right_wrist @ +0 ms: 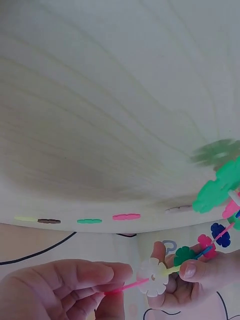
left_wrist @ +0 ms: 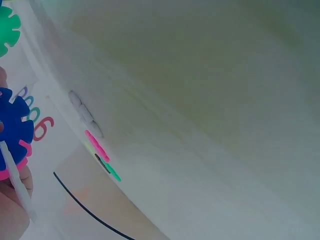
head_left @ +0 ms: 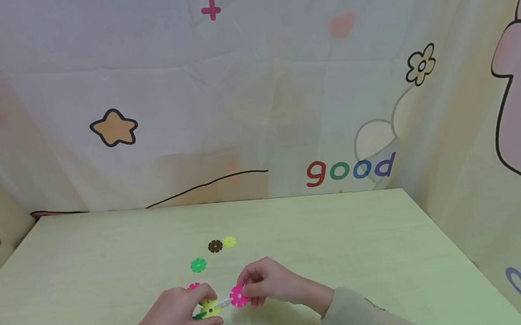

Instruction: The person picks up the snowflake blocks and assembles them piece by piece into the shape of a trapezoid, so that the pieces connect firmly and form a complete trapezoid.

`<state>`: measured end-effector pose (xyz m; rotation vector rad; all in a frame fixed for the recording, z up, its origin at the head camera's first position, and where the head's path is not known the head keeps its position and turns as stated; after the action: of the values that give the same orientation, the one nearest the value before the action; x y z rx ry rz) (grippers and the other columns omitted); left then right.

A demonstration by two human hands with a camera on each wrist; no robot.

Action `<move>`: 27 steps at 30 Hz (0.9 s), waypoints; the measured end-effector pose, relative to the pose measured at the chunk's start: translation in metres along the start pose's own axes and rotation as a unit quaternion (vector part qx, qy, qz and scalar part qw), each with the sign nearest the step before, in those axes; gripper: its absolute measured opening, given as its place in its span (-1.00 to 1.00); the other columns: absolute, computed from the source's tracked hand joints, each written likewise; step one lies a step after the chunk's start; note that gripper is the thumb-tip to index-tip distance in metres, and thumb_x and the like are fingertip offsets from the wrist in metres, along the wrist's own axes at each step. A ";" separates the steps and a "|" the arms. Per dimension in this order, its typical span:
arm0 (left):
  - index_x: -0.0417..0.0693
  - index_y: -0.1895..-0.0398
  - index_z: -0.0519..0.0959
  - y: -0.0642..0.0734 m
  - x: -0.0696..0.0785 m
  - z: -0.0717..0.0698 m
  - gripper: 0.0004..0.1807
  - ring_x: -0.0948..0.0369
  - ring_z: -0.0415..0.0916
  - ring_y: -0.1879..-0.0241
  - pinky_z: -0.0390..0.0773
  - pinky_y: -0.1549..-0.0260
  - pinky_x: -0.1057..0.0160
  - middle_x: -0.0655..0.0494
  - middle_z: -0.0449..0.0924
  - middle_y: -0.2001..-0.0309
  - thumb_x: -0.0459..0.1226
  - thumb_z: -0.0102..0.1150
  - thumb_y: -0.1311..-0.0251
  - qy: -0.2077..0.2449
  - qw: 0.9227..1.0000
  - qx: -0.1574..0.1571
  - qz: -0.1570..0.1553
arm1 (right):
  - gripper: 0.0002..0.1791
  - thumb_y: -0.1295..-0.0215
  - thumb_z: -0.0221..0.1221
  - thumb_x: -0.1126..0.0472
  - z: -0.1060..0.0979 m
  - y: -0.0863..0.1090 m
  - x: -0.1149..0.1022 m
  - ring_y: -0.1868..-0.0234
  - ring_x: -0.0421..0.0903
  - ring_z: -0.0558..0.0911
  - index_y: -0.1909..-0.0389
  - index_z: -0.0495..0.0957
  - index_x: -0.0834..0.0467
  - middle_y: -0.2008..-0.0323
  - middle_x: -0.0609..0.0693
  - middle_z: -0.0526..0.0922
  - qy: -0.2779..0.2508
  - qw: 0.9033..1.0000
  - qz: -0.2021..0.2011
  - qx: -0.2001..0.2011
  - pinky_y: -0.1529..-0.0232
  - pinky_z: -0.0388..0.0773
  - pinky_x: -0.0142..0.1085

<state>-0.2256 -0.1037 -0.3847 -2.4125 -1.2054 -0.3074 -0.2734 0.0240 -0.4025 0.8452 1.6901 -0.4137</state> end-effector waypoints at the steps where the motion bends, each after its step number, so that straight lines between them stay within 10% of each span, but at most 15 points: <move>1: 0.12 0.34 0.45 0.000 0.001 0.000 -0.65 0.56 0.23 0.63 0.27 0.62 0.52 0.40 0.51 0.58 0.10 0.19 0.07 -0.001 1.000 0.003 0.005 | -0.89 -0.12 0.09 0.39 0.000 0.000 0.000 0.64 -0.17 0.50 0.35 0.53 0.34 0.54 0.22 0.57 -0.001 1.000 0.001 -0.002 0.55 0.52 -0.27; 10: 0.10 0.35 0.49 -0.001 0.006 0.003 -0.64 0.54 0.14 0.71 0.24 0.66 0.54 0.43 0.48 0.59 0.12 0.16 0.06 0.005 1.000 -0.024 -0.001 | -0.90 -0.10 0.09 0.42 0.005 0.004 0.001 0.68 -0.20 0.50 0.37 0.51 0.40 0.60 0.06 0.56 -0.031 0.999 0.018 -0.013 0.61 0.47 -0.41; 27: 0.10 0.44 0.49 0.001 0.024 -0.001 -0.75 0.60 -0.10 0.75 -0.02 0.73 0.69 0.51 0.15 0.79 0.00 0.25 0.08 -0.026 0.993 0.056 0.101 | -0.88 -0.08 0.10 0.45 0.012 0.009 0.005 0.72 -0.25 0.51 0.38 0.49 0.46 0.62 0.02 0.56 -0.072 0.997 0.008 -0.029 0.66 0.44 -0.48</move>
<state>-0.2103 -0.0876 -0.3751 -2.4321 -0.9607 -0.1126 -0.2594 0.0239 -0.4094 0.7689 1.5546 -0.4029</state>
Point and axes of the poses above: each hand's wrist, its own y-axis away from the middle knuckle, its own z-axis out of the palm, x = y × z, the point moved 8 cm from there along -y, towards the middle knuckle
